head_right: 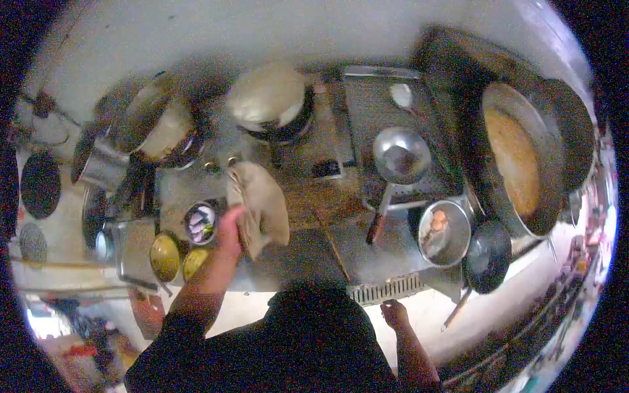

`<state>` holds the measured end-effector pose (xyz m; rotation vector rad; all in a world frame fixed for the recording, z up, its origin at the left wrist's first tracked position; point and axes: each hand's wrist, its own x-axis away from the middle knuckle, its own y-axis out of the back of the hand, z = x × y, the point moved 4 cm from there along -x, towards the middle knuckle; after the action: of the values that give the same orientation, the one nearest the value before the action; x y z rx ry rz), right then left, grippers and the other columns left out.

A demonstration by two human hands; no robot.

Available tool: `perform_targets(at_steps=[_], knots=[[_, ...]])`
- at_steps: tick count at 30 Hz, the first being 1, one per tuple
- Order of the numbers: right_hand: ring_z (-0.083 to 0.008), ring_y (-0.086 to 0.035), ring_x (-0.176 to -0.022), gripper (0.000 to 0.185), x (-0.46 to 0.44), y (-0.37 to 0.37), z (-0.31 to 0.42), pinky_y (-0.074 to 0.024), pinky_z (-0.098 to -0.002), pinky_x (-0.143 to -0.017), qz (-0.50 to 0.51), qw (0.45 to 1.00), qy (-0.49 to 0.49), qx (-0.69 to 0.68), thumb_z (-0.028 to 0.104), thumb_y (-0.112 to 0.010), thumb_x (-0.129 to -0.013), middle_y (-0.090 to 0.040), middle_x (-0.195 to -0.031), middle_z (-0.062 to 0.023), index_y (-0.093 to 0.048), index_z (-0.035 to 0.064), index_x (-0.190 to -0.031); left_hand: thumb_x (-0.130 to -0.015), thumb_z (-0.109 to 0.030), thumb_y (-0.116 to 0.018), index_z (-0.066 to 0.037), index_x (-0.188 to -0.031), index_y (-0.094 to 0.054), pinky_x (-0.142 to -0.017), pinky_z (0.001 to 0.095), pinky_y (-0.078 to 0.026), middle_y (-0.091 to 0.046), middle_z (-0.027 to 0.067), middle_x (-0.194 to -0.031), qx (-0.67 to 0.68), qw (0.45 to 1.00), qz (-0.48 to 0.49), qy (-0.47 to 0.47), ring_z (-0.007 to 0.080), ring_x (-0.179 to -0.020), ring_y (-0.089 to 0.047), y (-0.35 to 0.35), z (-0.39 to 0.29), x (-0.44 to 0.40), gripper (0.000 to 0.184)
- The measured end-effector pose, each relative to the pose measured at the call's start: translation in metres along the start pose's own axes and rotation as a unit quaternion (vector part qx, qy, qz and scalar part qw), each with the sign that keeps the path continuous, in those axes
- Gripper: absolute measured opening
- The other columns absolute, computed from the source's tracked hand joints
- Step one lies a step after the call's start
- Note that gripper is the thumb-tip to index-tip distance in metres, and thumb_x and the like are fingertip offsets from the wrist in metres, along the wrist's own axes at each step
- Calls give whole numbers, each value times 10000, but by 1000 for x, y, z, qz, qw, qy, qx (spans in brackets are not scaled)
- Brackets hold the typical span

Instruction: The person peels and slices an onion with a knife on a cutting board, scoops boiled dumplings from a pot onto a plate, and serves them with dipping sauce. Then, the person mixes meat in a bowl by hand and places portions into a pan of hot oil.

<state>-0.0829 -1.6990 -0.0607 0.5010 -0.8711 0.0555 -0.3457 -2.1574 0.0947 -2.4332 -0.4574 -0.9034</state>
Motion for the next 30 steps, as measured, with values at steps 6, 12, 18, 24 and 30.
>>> perform_targets(at_steps=[6,12,18,24,30], knots=[[-169,-636,-614,300,21,-7,8,-517,-303,-589,-33,999,-40,11,245,-595,-855,-660,-722,-131,-612,-22,-991,-888,-398,-470,-68,-1304,-447,-994,452,-388,-519,115,-1267,250,935,233,-90,291,-1143,-496,-91,-60,-52,531],[-175,-630,-603,290,68,-29,-21,-516,-312,-582,-95,994,-42,-29,251,-610,-855,-664,-732,-135,-624,0,-999,-944,-398,-434,-57,-1222,-509,-920,449,-464,-578,120,-1178,389,705,591,-53,273,-1032,-572,-145,-46,-56,446],[-158,-619,-564,268,86,-62,-78,-504,-305,-553,-78,989,-102,-74,257,-620,-848,-665,-714,-115,-639,24,-977,-915,-358,-512,-81,-1180,-514,-785,404,-501,-563,81,-1111,236,825,510,57,243,-908,-580,-118,-46,-165,383],[-186,-593,-765,219,30,-88,-244,-504,-357,-702,-91,974,53,-203,229,-506,-887,-616,-801,-64,-594,43,-811,-905,-363,-497,-85,-1085,-577,-784,450,-479,-612,105,-1002,-24,984,175,-24,255,-939,-577,-106,-80,-32,340],[-190,-594,-717,202,41,-35,-113,-496,-358,-661,23,994,-19,105,222,-525,-878,-617,-764,-57,-585,56,-778,-874,-403,-545,-80,-983,-620,-734,475,-499,-639,114,-933,270,933,238,8,265,-850,-608,-140,-46,-81,349]])
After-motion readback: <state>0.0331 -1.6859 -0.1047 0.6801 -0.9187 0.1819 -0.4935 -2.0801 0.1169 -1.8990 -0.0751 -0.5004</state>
